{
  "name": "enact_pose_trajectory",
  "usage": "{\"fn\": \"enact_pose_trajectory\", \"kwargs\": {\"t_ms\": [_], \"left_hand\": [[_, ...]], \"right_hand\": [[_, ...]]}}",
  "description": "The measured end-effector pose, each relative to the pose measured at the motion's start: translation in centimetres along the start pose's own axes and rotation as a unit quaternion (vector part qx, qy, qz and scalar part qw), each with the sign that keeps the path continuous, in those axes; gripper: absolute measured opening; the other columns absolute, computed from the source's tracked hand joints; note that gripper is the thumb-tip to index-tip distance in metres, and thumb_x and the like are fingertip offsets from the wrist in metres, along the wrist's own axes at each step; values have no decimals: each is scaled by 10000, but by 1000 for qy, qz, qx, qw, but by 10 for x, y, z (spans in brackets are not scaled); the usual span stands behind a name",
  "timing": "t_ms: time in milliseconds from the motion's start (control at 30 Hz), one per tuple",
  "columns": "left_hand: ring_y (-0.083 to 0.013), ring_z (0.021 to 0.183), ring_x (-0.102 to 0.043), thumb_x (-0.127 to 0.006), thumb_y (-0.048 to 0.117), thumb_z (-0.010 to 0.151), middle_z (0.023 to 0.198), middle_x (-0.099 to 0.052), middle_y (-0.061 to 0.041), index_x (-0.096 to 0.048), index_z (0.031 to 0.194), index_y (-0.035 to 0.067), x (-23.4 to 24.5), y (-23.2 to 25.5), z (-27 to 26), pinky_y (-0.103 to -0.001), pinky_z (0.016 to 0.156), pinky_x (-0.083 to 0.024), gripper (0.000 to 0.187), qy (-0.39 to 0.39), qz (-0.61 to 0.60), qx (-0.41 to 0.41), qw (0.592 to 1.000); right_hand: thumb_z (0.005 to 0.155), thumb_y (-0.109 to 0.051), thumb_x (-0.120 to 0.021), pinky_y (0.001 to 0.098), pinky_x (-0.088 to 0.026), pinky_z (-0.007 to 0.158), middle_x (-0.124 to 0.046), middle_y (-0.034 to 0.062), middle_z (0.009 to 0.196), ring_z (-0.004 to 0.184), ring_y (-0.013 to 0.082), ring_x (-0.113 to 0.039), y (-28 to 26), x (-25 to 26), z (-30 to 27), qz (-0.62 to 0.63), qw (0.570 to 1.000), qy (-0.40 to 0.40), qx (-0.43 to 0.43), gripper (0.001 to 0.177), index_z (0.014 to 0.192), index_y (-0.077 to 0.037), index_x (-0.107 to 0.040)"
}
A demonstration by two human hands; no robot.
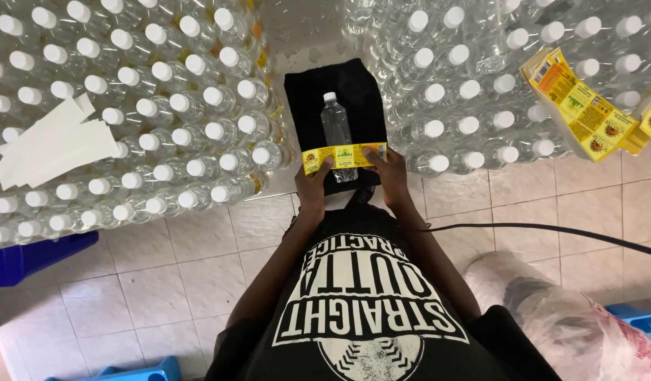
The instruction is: Manually applying adhesive labels to clear plastic water bottles in a production environment.
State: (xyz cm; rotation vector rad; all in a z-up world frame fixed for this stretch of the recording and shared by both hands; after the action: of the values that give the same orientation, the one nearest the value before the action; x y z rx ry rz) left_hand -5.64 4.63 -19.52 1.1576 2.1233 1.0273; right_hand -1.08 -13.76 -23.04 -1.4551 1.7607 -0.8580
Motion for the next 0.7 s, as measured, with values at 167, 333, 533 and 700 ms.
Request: {"fn": "enact_pose_trajectory", "kwargs": {"t_ms": [167, 333, 533, 700], "left_hand": [[-209, 1090, -652, -920, 377, 942, 1084, -730, -132, -728, 1227, 4, 1, -18, 1, -476, 1029, -478, 507, 13, 4, 24, 1000], [-185, 1055, -631, -962, 369, 899, 1028, -734, -115, -750, 1189, 15, 2, -36, 9, -474, 1039, -450, 504, 20, -14, 36, 999], [-176, 1033, -654, -968, 370, 897, 1015, -745, -86, -761, 1170, 36, 0, -41, 11, -455, 1016, -453, 479, 22, -24, 36, 999], [-181, 1025, -704, -992, 358, 873, 996, -755, -87, -766, 1171, 27, 1, -41, 13, -437, 1015, -485, 500, 20, -37, 37, 998]], "right_hand": [[977, -315, -912, 403, -663, 912, -725, 224, 1156, 1114, 342, -759, 14, 5, 7, -27, 1000, 9, -7, 459, 1246, 22, -754], [964, -298, -927, 435, -660, 963, -700, 236, 1176, 1130, 348, -740, 16, 1, 5, 7, 1000, 13, -14, 522, 1272, 66, -717], [972, -286, -926, 472, -679, 968, -683, 278, 1185, 1139, 409, -747, 15, -2, 2, 33, 999, 11, -16, 565, 1292, 111, -682], [971, -242, -917, 501, -689, 973, -688, 283, 1157, 1128, 424, -752, 10, -2, 2, 40, 999, 11, -20, 550, 1286, 137, -673]]}}
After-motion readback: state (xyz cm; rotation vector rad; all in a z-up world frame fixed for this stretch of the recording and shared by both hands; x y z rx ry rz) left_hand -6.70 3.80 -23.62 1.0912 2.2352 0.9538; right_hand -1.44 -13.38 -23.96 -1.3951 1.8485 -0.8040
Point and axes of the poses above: each hand's wrist, its own z-axis towards the middle knuckle, its own x-axis out of the back of the hand, y = z × x, the point moved 2 cm from there along z, towards the middle knuckle
